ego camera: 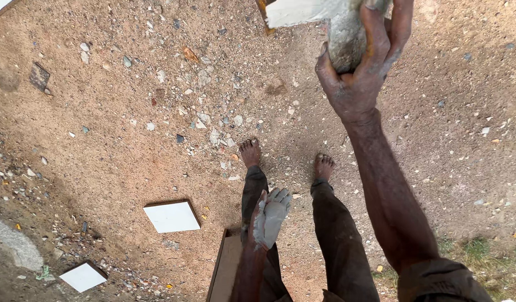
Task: The person repeatedly scoops wet cement from their left palm with a trowel and applies it to the edge of a white board resting on a metal stand. They walk around the board, continuing to apply cement along its perimeter.
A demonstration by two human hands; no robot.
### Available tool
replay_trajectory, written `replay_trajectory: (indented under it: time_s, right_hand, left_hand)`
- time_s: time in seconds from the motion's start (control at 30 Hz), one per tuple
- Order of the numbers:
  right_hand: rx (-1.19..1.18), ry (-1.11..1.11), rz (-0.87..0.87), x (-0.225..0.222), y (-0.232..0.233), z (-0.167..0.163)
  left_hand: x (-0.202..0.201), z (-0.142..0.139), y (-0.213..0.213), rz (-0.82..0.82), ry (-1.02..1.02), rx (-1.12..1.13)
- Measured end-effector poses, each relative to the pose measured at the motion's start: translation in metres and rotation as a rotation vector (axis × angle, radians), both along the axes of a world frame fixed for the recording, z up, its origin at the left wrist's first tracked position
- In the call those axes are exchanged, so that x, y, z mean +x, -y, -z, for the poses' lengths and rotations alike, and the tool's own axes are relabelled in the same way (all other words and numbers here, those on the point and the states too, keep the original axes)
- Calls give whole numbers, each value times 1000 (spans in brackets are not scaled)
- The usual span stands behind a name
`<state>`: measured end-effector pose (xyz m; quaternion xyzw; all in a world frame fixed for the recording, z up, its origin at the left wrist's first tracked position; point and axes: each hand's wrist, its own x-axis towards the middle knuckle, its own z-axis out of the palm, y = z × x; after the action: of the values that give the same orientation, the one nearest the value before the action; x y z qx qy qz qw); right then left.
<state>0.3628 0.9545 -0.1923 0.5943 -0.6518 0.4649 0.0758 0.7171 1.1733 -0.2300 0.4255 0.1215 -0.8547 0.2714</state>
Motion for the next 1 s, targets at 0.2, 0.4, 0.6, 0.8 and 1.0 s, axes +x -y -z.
replay_trajectory:
  time_s: [0.2,0.4,0.6,0.8,1.0]
  right_hand:
    - [-141,66,-35,-5,2,-15]
    - [-94,67,-73,20,8,-24]
    - [-102,39,-89,31,24,-4]
    - [6,49,-72,44,26,9]
    - [-80,133,21,9,-15,-18]
  left_hand:
    - [-5,2,0,-29,-82,3]
    - [-10,-3,0,0,-52,6]
    - [-5,-5,-1,-6,-46,3]
    - [3,0,1,-45,-59,-28]
    - [0,-2,9,-12,-85,-76]
